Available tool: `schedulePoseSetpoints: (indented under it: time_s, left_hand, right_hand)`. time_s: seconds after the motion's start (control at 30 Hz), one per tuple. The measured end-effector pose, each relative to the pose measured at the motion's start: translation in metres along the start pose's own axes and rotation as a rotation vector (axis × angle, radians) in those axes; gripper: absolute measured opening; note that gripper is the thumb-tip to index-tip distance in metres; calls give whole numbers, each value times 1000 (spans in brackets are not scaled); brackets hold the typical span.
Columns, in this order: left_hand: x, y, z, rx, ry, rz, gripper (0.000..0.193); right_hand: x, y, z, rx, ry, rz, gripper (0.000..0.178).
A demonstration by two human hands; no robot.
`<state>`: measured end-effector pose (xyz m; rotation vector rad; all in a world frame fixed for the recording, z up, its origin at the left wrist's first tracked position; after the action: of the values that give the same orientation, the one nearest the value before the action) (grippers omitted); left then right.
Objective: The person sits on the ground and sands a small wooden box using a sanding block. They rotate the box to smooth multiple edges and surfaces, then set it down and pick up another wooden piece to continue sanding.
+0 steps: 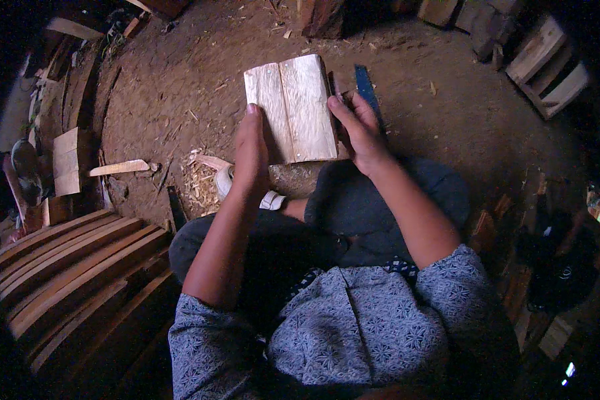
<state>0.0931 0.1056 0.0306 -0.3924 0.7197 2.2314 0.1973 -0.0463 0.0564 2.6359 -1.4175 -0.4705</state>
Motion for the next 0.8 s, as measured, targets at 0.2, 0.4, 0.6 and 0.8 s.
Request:
schedulePoseSetpoints:
  time_s: [0.2, 0.4, 0.6, 0.8]
  left_hand:
    - [7, -1, -2, 23, -9, -12, 56]
    - [15, -16, -7, 56, -229, 0, 62]
    - [-23, 11, -17, 441, 5, -152, 66]
    - [-2, 8, -44, 591, 29, -356, 62]
  right_hand:
    - [-3, -3, 1, 55, 156, -85, 25]
    - [-3, -4, -3, 48, 179, -53, 32]
    - [1, -6, -14, 61, -11, -37, 28]
    - [20, -20, 12, 90, 42, 118, 30]
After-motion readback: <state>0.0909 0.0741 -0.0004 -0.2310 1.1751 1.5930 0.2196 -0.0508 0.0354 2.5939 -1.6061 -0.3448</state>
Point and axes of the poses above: each hand's wrist, its own y-axis away from the middle knuckle, its own x-axis out of the back of the hand, z = x × y, the point moved 6 cm from there along -y, towards the middle knuckle, and after that the axes turned 7 degrees about y, right-handed, at the moved point
